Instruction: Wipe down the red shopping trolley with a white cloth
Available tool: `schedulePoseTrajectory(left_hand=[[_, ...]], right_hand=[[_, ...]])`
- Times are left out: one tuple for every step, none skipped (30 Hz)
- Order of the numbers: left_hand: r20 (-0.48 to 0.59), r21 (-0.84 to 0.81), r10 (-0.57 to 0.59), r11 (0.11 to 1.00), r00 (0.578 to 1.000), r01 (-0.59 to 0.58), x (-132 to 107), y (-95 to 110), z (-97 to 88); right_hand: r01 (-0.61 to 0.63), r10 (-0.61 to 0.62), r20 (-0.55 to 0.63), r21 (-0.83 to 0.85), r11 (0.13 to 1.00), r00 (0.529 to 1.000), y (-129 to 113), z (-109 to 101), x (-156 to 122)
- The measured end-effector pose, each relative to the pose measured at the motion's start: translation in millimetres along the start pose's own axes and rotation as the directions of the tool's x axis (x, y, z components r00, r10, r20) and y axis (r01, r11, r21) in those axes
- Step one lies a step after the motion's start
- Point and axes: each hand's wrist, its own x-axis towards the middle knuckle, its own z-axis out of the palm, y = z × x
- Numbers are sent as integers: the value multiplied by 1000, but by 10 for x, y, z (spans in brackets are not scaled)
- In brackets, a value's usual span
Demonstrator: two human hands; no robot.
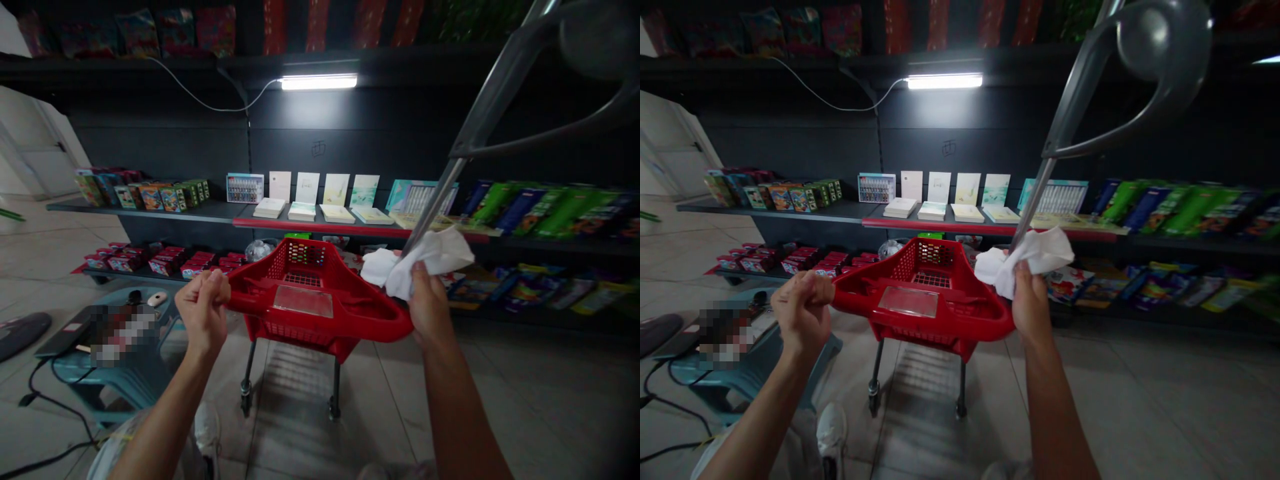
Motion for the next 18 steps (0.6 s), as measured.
schedulePoseTrajectory(left_hand=[[53,-62,-14,998,999,17,14,62,29],[98,-117,-32,992,995,44,26,121,50],[133,-166,-56,983,990,78,34,171,64],[160,-205,-84,972,984,116,36,206,75],[180,-231,-111,961,977,152,31,225,83],[200,-239,-133,954,971,180,15,225,92],[217,-224,-142,956,966,191,-12,208,102],[235,-176,-141,967,962,185,-51,178,116],[258,-92,-131,983,957,159,-102,139,133],[285,28,-113,994,952,110,-164,96,154],[333,176,-101,983,938,43,-233,51,179],[396,322,-82,945,915,-54,-306,8,206],[478,438,-52,880,877,-187,-376,-34,235],[564,515,-21,791,825,-331,-441,-74,263],[635,555,7,691,772,-463,-494,-114,287],[685,570,38,595,728,-567,-534,-152,306],[712,574,71,514,699,-637,-560,-191,316],[721,576,107,457,684,-678,-571,-228,317]], right_hand=[[-4,4,-3,3,1000,1000,-3,6,-9],[-11,11,-10,5,1000,1000,-8,12,-19],[-18,18,-18,6,1000,1000,-15,17,-28],[-22,22,-22,7,1000,1000,-20,20,-35],[-21,22,-22,9,1000,1000,-23,21,-40],[-16,16,-19,14,1000,1000,-22,18,-40],[-9,9,-13,20,1000,1000,-17,13,-36],[-3,3,-4,26,1000,1000,-7,4,-29],[0,0,9,31,1000,1000,6,-9,-18],[2,-3,22,33,999,1000,22,-23,-6],[5,-6,30,31,1000,1000,40,-39,6],[10,-10,35,24,1000,999,58,-56,17],[13,-14,34,18,1000,999,77,-71,25],[12,-12,29,19,1000,1000,97,-86,30],[3,-4,27,29,1000,1000,116,-99,31],[-15,13,37,49,999,999,136,-112,28],[-41,36,60,79,996,998,155,-124,21],[-73,62,95,114,991,994,174,-135,10]])
